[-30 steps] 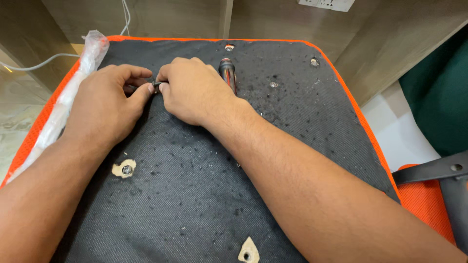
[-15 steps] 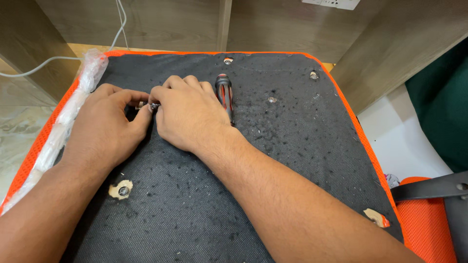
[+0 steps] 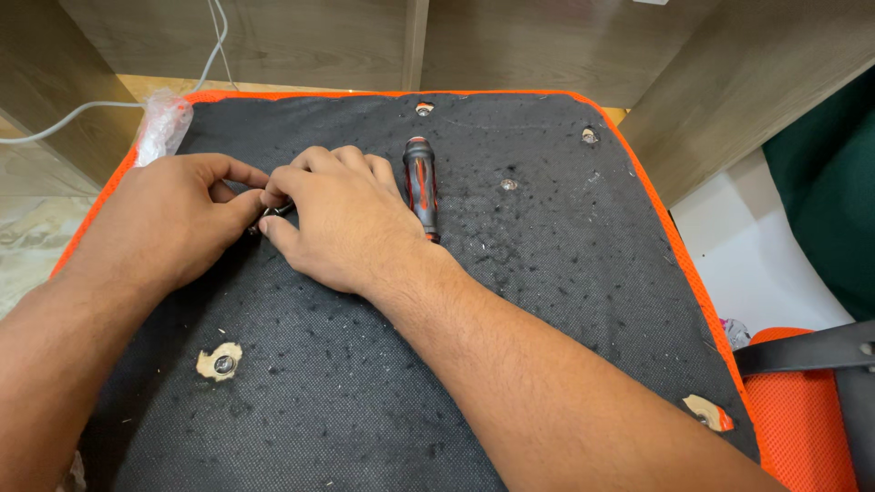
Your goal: The person uses a screwdriver to tighten screws into the underside of an orange and black chair seat. They repeatedly insert screws and turn the screwdriver to secure them in place.
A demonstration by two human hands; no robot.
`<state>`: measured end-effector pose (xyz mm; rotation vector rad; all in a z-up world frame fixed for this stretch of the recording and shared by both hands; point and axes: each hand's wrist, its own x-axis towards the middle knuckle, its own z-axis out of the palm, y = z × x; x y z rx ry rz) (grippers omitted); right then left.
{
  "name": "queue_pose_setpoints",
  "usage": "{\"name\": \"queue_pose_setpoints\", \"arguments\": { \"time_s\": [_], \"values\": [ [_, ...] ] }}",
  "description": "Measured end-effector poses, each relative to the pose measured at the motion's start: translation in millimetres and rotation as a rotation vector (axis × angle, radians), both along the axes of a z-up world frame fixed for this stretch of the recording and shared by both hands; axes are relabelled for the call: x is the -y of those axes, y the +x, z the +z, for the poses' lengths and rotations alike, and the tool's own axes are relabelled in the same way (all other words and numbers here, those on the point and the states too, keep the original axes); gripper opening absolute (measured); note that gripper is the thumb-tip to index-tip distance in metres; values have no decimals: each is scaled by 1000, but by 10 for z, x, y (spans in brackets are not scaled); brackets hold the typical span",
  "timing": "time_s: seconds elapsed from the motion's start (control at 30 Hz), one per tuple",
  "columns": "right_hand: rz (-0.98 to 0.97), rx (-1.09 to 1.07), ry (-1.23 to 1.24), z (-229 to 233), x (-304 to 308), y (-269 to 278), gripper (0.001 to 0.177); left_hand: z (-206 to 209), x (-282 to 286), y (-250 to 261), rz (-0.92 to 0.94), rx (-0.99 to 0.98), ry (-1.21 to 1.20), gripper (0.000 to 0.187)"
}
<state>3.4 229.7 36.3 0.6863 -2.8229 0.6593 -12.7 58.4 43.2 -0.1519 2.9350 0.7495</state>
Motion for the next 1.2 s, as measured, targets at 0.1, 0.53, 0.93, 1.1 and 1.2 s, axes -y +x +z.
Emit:
{"name": "queue_pose_setpoints", "arguments": {
  "time_s": [0.1, 0.53, 0.93, 1.1, 1.2],
  "values": [
    [11, 11, -23, -28, -3, 0, 22, -11, 2, -43, -9, -13, 8, 34],
    [19, 23, -44, -40, -18, 0, 18, -44, -82, -10, 33, -135, -48, 29],
    [-118, -314, -200, 55, -80, 115, 21, -106, 35, 5, -171, -299, -23, 31],
    [-368, -165, -35, 42, -306, 9, 72, -248, -24, 178, -339, -531, 13, 32],
    [-301, 41, -269, -7, -467, -80, 63, -271, -62, 253, -488, -630, 5, 31]
  ]
}}
